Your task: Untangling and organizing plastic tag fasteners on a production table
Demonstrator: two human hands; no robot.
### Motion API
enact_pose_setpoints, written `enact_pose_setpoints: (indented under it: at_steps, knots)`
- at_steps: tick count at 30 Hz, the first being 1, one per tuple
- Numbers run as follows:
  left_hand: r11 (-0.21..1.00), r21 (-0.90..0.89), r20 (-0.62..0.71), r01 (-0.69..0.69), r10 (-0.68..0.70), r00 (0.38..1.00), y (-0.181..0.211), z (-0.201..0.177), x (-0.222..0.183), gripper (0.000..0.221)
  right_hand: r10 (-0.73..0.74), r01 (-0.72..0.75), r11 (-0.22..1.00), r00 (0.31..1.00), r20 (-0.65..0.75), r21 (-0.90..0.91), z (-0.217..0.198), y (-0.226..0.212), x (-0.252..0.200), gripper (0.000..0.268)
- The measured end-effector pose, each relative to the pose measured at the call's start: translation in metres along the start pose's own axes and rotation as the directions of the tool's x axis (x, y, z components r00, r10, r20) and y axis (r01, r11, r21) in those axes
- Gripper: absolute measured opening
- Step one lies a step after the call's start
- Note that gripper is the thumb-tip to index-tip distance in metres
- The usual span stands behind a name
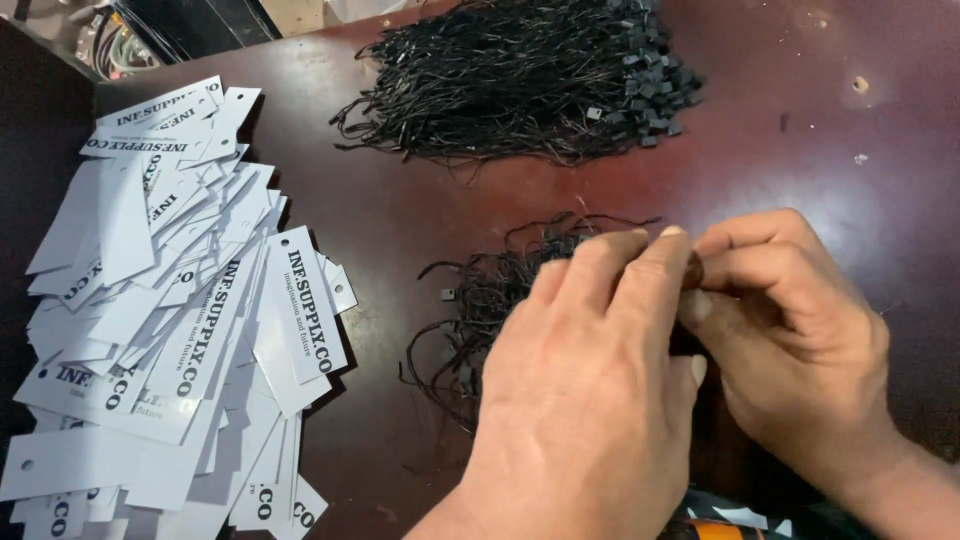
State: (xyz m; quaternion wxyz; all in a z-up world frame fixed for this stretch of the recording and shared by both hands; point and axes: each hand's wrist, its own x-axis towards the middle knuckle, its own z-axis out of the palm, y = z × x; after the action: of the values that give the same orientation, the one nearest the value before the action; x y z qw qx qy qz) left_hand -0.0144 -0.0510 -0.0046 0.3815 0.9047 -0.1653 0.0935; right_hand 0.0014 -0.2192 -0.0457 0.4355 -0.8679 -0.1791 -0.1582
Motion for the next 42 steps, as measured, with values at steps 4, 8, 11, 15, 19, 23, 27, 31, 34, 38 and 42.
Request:
enact_pose_setpoints:
  at_steps: [4, 8, 11, 15, 19, 23, 27, 31, 34, 38, 42]
  knots:
    - [0.997, 0.002, 0.018, 0.083, -0.083, 0.996, -0.002, 0.009, 0.005, 0.055, -0.025, 0.025, 1.000, 1.000, -0.007, -0.005, 0.000, -0.002, 0.000, 0.006]
    - [0.947, 0.106, 0.275, 0.303, -0.321, 0.907, -0.008, -0.005, 0.012, 0.014, 0.025, -0.025, 0.999, 1.000, -0.006, -0.021, 0.001, 0.000, 0.000, 0.004]
    - [0.928, 0.109, 0.199, 0.357, -0.372, 0.907, -0.016, -0.014, 0.009, 0.020, 0.077, -0.077, 0.997, 0.997, -0.021, -0.025, 0.001, 0.002, 0.001, 0.007]
    - [0.882, 0.025, 0.094, 0.471, -0.471, 0.877, -0.028, -0.027, 0.008, 0.017, 0.210, -0.198, 0.972, 0.973, -0.091, 0.126, 0.005, 0.005, 0.005, 0.009]
    - [0.702, -0.037, 0.128, 0.711, -0.702, 0.700, -0.014, -0.059, 0.022, 0.021, 0.226, -0.206, 0.963, 0.968, -0.112, 0.172, 0.007, 0.010, 0.004, 0.012]
    - [0.314, -0.434, 0.484, 0.845, -0.709, 0.512, -0.007, -0.072, 0.021, 0.019, 0.234, -0.220, 0.967, 0.967, -0.102, 0.128, 0.008, 0.006, 0.005, 0.011]
    - [0.039, -0.818, 0.460, 0.574, -0.556, 0.693, -0.036, -0.061, 0.002, 0.017, 0.256, -0.234, 0.957, 0.960, -0.115, 0.173, 0.007, 0.006, 0.006, 0.007]
    - [0.087, -0.849, 0.358, 0.522, -0.632, 0.687, -0.048, -0.057, -0.001, 0.014, 0.254, -0.232, 0.954, 0.962, -0.098, 0.187, 0.007, 0.010, 0.005, 0.007]
    - [0.109, -0.857, 0.323, 0.503, -0.647, 0.691, -0.048, -0.055, -0.003, 0.014, 0.245, -0.224, 0.957, 0.965, -0.098, 0.185, 0.007, 0.011, 0.005, 0.007]
    - [0.090, -0.864, 0.328, 0.496, -0.647, 0.689, -0.050, -0.057, -0.005, 0.011, 0.255, -0.233, 0.952, 0.963, -0.092, 0.198, 0.008, 0.012, 0.004, 0.007]
    - [0.086, -0.911, 0.248, 0.403, -0.667, 0.702, -0.061, -0.060, -0.008, 0.016, 0.241, -0.217, 0.956, 0.965, -0.105, 0.199, 0.008, 0.012, 0.005, 0.005]
